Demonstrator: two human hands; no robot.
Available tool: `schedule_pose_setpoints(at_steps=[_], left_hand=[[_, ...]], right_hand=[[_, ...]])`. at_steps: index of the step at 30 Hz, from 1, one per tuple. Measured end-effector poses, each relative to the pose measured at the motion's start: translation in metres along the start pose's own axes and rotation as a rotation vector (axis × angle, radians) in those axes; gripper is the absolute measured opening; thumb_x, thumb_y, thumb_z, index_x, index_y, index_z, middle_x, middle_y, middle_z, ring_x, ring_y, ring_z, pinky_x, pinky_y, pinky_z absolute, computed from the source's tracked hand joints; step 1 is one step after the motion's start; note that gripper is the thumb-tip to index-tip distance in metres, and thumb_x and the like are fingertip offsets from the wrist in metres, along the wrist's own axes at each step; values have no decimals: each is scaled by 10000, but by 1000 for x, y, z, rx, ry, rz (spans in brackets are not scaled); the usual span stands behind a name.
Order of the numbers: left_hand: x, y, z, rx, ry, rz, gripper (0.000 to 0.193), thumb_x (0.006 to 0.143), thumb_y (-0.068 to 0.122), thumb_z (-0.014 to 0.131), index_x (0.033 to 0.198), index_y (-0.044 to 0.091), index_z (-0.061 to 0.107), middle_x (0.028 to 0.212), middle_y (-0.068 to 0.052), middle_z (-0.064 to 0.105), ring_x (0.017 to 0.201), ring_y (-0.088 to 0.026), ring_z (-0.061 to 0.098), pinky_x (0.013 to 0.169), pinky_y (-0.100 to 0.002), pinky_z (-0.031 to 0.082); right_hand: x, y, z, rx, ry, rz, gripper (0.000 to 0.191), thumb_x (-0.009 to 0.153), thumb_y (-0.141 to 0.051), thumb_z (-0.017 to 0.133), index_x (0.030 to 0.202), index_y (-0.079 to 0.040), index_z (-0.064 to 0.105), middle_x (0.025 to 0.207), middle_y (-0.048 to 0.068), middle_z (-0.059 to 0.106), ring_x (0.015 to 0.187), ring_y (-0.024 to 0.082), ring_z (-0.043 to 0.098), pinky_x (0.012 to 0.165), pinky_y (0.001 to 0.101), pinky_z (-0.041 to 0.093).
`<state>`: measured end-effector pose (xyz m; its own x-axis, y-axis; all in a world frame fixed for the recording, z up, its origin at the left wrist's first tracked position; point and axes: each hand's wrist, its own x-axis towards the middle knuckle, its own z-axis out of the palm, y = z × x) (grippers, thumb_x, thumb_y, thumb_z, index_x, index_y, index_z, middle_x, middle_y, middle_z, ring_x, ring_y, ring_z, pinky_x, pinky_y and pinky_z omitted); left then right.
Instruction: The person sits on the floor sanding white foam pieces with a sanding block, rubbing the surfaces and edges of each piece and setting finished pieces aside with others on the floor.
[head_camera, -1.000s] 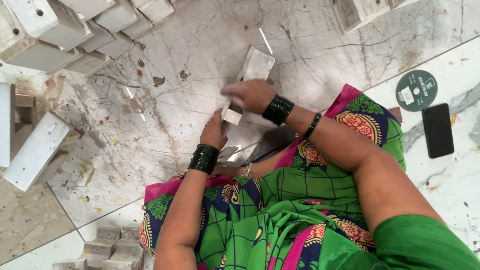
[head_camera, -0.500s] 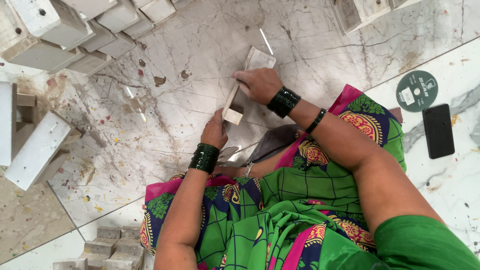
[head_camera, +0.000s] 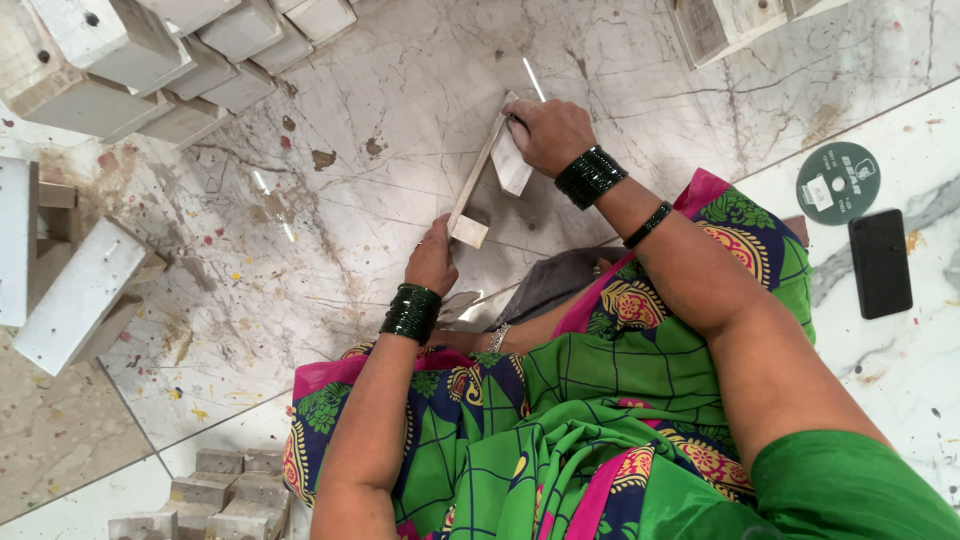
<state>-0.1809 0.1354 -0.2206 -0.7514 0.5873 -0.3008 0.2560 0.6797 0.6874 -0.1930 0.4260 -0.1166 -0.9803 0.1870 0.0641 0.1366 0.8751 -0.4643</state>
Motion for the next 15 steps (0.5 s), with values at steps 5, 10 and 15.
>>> schedule_pose_setpoints(at_steps=[5, 10, 15], left_hand=[[1, 1, -3, 23, -28, -47, 630, 883, -11, 554, 1477, 121, 393, 1254, -269, 643, 1075, -468, 640, 906, -528, 505], [3, 2, -8, 22, -21, -65, 663, 871, -31, 550, 1491, 135, 388, 1198, -267, 672, 1058, -465, 648, 894, -524, 513], [6, -1, -11, 7, -3, -58, 786, 789, -96, 526, 1523, 137, 366, 1156, -270, 687, 1064, -456, 656, 903, -519, 513]], right_hand=[[2, 5, -7, 7, -39, 96, 247, 981, -267, 612, 1155, -173, 759, 873, 139, 748, 782, 351, 708, 705, 476, 552], [0, -2, -10, 39, 16, 22, 236, 980, -251, 615, 1145, -161, 758, 921, 124, 763, 803, 357, 709, 711, 480, 550], [0, 0, -7, 44, -10, 44, 250, 984, -250, 614, 1176, -167, 752, 889, 133, 756, 798, 354, 708, 708, 480, 550]])
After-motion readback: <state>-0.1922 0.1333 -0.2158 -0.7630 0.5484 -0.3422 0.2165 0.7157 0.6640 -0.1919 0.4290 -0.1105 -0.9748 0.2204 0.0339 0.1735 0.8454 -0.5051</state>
